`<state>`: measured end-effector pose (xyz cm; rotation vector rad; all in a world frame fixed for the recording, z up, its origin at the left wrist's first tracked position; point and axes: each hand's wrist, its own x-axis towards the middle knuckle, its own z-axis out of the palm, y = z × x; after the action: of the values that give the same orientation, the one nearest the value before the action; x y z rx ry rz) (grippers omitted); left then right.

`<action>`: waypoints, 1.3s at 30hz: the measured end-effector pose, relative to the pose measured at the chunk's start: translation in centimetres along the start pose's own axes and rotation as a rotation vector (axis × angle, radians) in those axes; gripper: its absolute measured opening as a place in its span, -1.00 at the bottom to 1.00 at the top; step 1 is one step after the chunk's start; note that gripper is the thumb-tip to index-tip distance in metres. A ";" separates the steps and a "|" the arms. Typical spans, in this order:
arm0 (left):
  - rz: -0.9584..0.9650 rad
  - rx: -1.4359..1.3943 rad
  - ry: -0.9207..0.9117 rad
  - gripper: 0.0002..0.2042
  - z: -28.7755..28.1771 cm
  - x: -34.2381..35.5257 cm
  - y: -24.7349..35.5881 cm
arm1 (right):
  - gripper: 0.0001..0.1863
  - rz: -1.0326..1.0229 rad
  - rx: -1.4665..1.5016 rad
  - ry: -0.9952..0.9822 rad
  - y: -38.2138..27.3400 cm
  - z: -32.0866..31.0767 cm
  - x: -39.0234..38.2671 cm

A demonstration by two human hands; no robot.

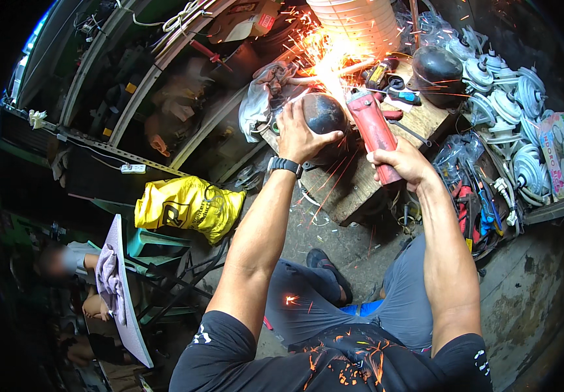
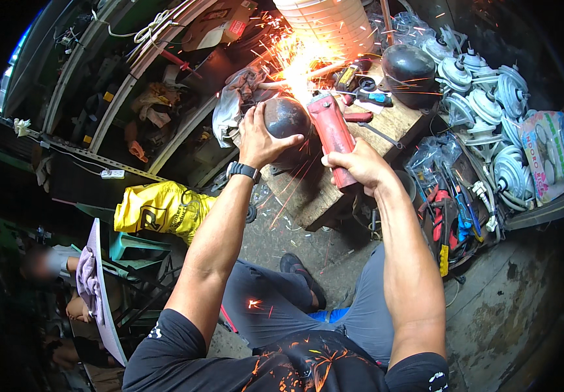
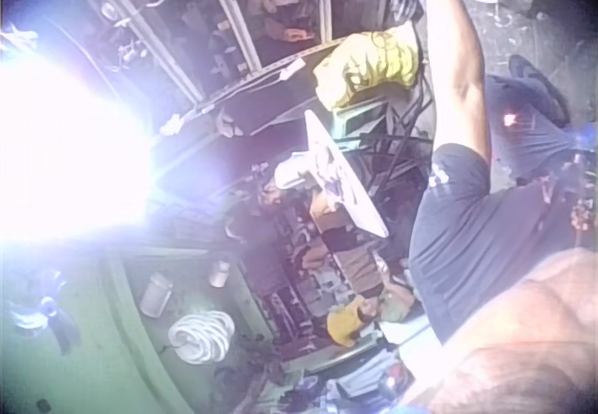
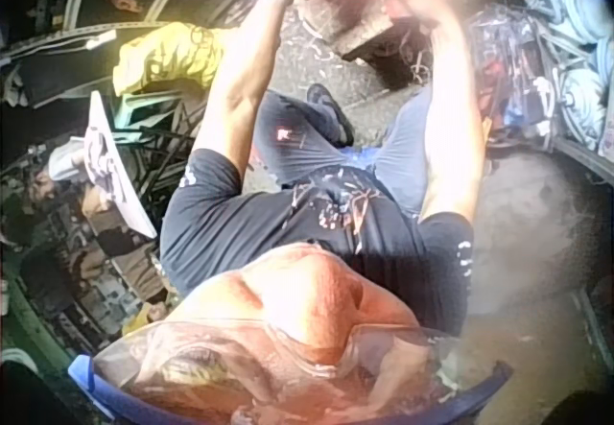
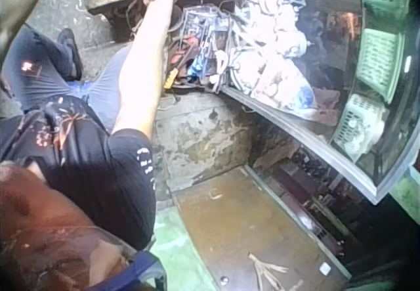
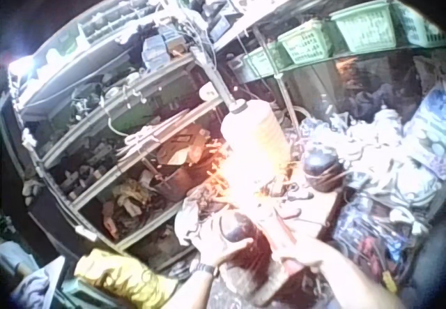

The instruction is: The person uses a red power grinder to grind the surface of a black compressor housing while holding it by hand on a wooden work surface.

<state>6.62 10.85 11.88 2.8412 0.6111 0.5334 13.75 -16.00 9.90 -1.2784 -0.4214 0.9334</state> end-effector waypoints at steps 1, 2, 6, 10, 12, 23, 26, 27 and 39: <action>-0.006 0.012 -0.005 0.36 0.0 0.0 0.1 | -0.63 0.002 0.002 0.007 0.1 0.0 0.3; -0.004 0.004 -0.005 0.36 0.0 0.1 0.2 | -0.63 0.004 0.004 0.013 0.1 -0.1 0.4; -0.008 -0.004 -0.001 0.36 -0.1 0.1 0.1 | -0.61 0.006 0.032 -0.022 -0.1 0.0 0.0; -0.007 -0.008 -0.001 0.36 -0.3 0.0 -0.1 | -0.62 0.001 0.048 -0.039 -0.2 0.2 -0.7; -0.014 -0.009 -0.006 0.36 -0.2 0.0 0.1 | -0.63 0.006 0.040 -0.026 -0.3 0.1 -0.7; -0.003 -0.043 0.004 0.36 -0.1 -0.1 -0.2 | -0.65 0.023 0.007 -0.022 -0.9 0.6 -0.7; 0.011 -0.048 0.018 0.36 0.0 0.0 0.2 | -0.65 -0.015 0.023 -0.003 -0.7 0.4 0.1; 0.012 -0.042 0.021 0.36 0.0 0.0 0.2 | -0.65 -0.025 0.036 -0.002 -0.7 0.5 0.2; 0.003 -0.050 0.024 0.33 -0.2 -0.2 0.3 | -0.67 -0.049 0.006 -0.002 0.0 0.2 1.0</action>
<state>6.49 10.54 12.05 2.7929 0.5892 0.5759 14.22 -15.10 9.70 -1.2562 -0.4488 0.8944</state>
